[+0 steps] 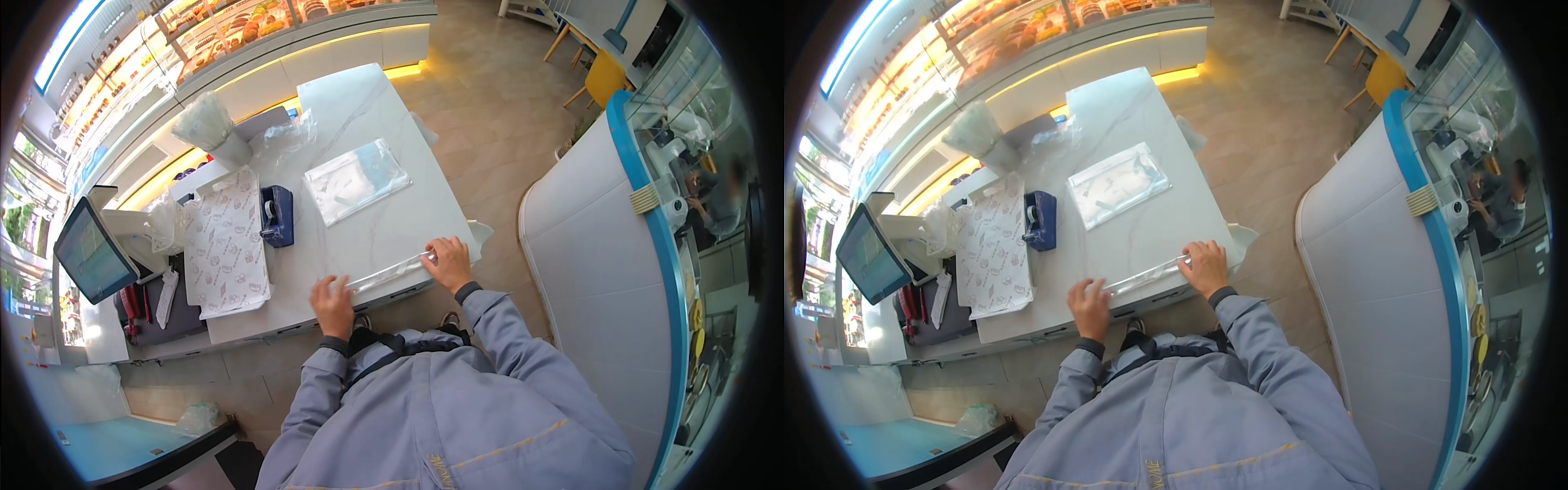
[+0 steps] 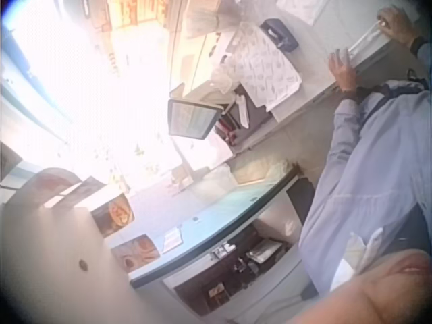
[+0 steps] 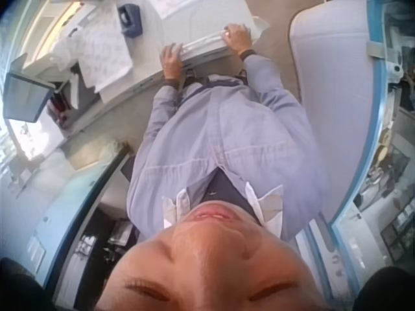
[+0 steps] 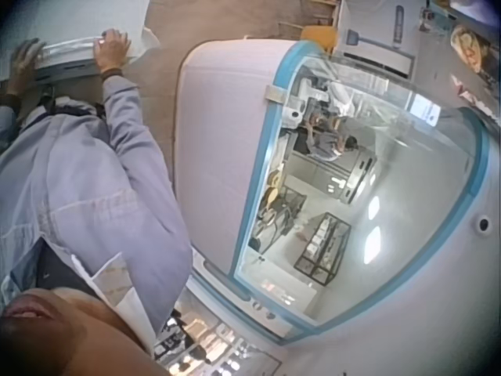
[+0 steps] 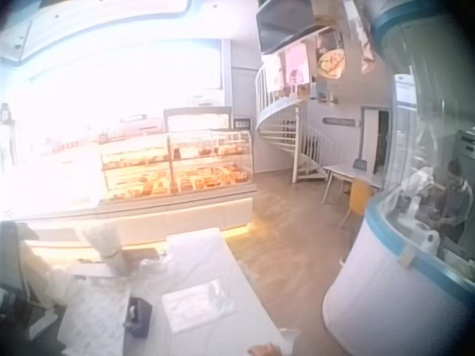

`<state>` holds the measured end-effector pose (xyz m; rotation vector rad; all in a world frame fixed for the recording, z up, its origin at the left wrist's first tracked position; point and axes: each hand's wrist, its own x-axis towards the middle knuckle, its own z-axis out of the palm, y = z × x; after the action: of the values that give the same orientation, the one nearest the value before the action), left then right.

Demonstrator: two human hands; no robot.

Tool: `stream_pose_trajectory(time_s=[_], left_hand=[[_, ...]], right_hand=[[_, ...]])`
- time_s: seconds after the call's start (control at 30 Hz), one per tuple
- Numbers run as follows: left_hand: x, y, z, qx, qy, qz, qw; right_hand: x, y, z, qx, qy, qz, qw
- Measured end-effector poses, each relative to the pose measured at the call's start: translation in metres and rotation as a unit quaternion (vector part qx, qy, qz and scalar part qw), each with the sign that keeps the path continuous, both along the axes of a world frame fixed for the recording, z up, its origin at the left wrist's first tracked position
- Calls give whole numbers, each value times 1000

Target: The person repeatedly places small white fluffy items into clear plastic bags on a counter, seals each bag, and stacks them. The person also handles a blue tape dispenser and a stack of printed paper sheets while working at the counter.

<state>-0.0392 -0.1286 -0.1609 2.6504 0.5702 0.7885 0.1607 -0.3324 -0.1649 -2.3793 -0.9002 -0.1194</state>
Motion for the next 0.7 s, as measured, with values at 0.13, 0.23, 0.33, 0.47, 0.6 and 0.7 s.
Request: stream_pose_trajectory(time_s=[0.13,0.23,0.33,0.47,0.6,0.7], left_hand=[[25,-18,-20,-48,57,-200,977],[36,-33,-16,23,105,-227,968],[35,-37,-8,8,103,-228,968],[32,-34,-24,22,63,-227,972],[29,-33,-35,63,31,-221,973],[24,-27,-36,73,23,-239,968]], right_hand=[[-2,2,-6,-10,-7,-9,1000],[-3,3,-9,-15,-19,-15,1000],[-3,1,-12,-7,-32,-20,999],[-3,-1,-12,13,-23,-21,999],[-5,-10,-9,14,9,13,1000],[-16,-14,6,26,-26,54,998]])
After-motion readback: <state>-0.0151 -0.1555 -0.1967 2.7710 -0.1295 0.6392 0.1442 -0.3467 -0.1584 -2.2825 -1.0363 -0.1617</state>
